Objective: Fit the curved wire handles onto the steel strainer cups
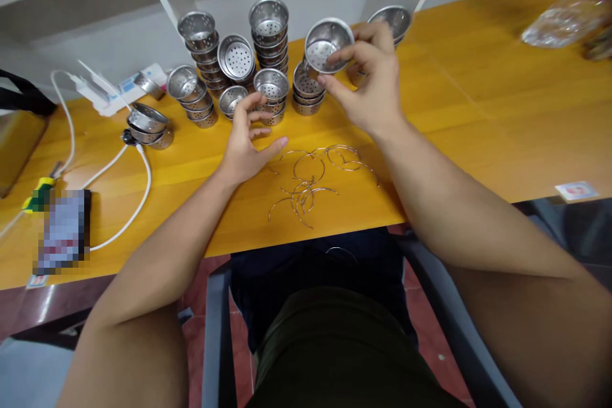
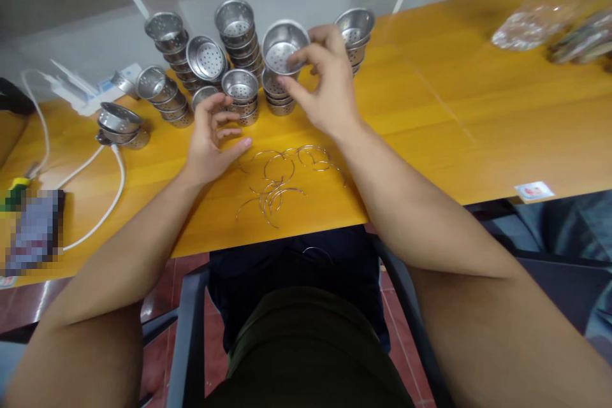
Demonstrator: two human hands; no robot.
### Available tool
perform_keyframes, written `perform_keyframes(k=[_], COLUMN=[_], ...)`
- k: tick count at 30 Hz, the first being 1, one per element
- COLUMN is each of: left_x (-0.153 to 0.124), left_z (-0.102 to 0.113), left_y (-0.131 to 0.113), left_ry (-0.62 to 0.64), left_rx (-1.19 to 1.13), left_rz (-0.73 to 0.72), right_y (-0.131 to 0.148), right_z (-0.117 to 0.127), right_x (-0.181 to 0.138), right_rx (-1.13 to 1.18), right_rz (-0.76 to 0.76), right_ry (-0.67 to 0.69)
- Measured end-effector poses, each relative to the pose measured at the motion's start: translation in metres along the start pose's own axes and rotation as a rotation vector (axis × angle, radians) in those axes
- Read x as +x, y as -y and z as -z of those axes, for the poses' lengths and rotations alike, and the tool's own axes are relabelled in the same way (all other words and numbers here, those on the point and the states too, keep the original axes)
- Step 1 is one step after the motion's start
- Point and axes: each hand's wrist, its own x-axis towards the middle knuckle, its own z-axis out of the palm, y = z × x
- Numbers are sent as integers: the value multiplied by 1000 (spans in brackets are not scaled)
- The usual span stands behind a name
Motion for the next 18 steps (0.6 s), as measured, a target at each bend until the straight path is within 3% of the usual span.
perform_keyframes(k=[5, 13, 18], left_x=[-1, -1, 0], left_z=[-2, -3, -3], left_y=[2, 2, 4], left_ry=[-5, -9, -9], left_rx=[0, -8, -12], left_rz=[2, -9, -13], right_y=[-47, -52, -58], right_z=[-5, -17, -20], right_x=[-3, -8, -7], right_rx=[-15, -133, -119], right_rz=[-21, 30, -46], right_ry=[183, 262, 348])
